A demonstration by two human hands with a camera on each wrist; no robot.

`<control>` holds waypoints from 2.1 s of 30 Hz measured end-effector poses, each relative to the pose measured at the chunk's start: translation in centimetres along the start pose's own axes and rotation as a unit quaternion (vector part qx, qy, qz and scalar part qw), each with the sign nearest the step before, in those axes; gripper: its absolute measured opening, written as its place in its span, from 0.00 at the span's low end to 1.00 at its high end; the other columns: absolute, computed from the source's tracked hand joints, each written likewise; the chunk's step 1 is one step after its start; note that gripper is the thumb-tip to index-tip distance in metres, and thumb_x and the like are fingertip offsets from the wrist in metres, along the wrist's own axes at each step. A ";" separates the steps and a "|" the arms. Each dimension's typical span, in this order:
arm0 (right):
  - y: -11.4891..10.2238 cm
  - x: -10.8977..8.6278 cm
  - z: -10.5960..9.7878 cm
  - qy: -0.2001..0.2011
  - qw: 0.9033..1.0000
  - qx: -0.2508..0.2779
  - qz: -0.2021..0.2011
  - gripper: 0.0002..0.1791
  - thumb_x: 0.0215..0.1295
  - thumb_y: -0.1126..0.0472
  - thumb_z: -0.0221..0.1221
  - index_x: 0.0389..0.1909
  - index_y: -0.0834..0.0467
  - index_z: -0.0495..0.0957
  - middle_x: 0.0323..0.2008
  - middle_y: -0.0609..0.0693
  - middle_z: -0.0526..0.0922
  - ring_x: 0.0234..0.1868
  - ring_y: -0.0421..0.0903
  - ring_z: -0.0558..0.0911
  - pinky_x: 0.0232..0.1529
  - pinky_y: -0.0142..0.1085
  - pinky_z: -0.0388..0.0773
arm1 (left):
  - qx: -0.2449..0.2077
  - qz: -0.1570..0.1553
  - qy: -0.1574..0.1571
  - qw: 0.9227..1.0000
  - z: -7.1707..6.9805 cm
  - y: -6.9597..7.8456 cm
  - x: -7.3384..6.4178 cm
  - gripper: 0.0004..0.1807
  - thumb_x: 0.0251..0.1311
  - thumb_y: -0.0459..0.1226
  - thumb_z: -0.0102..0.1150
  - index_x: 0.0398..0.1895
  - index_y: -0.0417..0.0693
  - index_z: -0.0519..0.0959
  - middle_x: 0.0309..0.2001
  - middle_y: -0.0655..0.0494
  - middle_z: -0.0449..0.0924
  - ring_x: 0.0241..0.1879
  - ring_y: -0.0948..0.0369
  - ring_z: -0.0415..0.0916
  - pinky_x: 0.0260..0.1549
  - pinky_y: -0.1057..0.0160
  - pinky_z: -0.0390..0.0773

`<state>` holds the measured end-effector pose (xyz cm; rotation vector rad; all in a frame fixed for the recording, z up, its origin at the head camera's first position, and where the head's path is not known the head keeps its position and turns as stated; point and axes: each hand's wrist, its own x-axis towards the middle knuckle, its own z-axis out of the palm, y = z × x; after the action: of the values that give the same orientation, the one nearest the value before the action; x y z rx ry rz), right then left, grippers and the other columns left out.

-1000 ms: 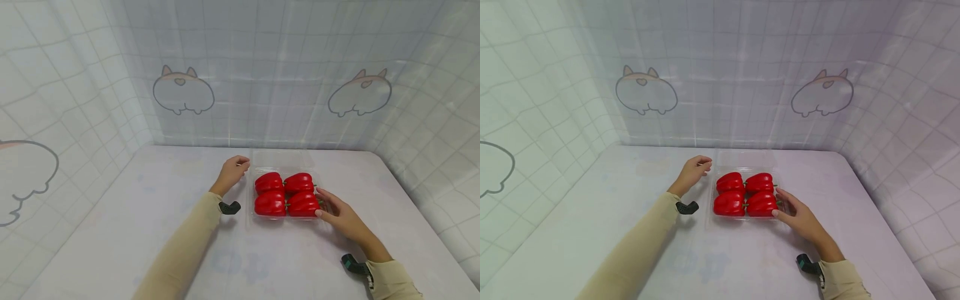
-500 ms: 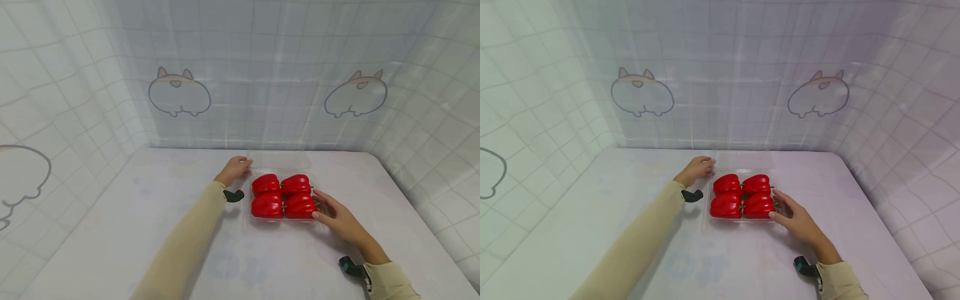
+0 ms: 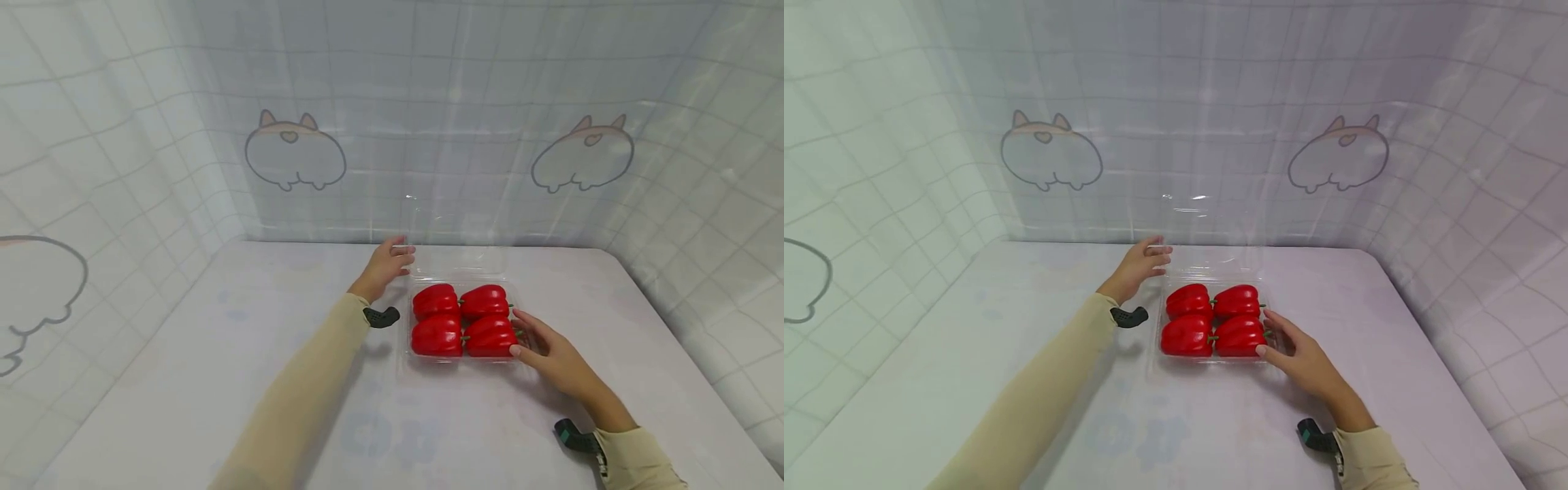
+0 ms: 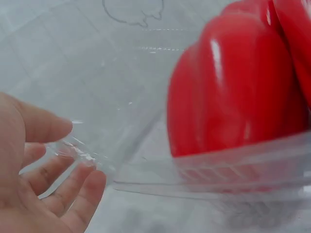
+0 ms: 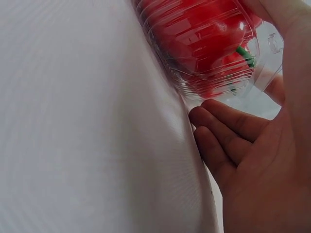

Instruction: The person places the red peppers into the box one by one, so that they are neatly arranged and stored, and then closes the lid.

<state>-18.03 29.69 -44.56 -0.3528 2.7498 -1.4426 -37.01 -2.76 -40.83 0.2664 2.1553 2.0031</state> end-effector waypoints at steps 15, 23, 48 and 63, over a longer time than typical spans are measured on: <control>-0.1 -0.2 0.3 0.007 1.000 -0.008 0.014 0.43 0.67 0.47 0.64 0.78 0.50 0.56 0.68 0.62 0.70 0.67 0.60 0.72 0.61 0.53 0.71 | -0.022 0.049 -0.059 0.997 -0.8 2.0 -1.1 0.31 0.74 0.56 0.44 0.75 0.57 0.63 0.63 0.47 0.74 0.65 0.51 0.69 0.64 0.49 0.69; -0.5 0.3 0.6 0.018 0.999 -0.033 0.023 0.44 0.67 0.43 0.63 0.78 0.48 0.56 0.68 0.61 0.71 0.68 0.60 0.71 0.62 0.54 0.69 | -0.022 0.094 -0.086 0.992 -1.2 3.3 -2.1 0.35 0.72 0.64 0.35 0.72 0.58 0.70 0.64 0.52 0.73 0.67 0.49 0.65 0.65 0.45 0.66; -0.5 0.4 0.1 0.029 0.999 -0.029 0.017 0.41 0.69 0.45 0.61 0.78 0.51 0.57 0.66 0.62 0.73 0.66 0.61 0.73 0.61 0.55 0.71 | 0.195 0.166 -0.048 0.965 0.2 3.6 -10.1 0.26 0.72 0.57 0.46 0.64 0.55 0.76 0.64 0.59 0.70 0.64 0.59 0.65 0.63 0.45 0.69; -0.1 -0.2 -1.3 0.125 0.991 0.017 0.032 0.28 0.79 0.47 0.48 0.69 0.60 0.70 0.57 0.60 0.80 0.50 0.35 0.80 0.45 0.23 0.78 | 0.222 0.150 -0.010 0.963 1.8 0.9 -13.8 0.24 0.65 0.51 0.61 0.60 0.50 0.78 0.69 0.57 0.64 0.69 0.57 0.60 0.59 0.41 0.72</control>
<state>-18.02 30.73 -43.80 -0.0872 2.8898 -1.6172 -23.24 -4.48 -39.85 0.7115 2.6652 1.6009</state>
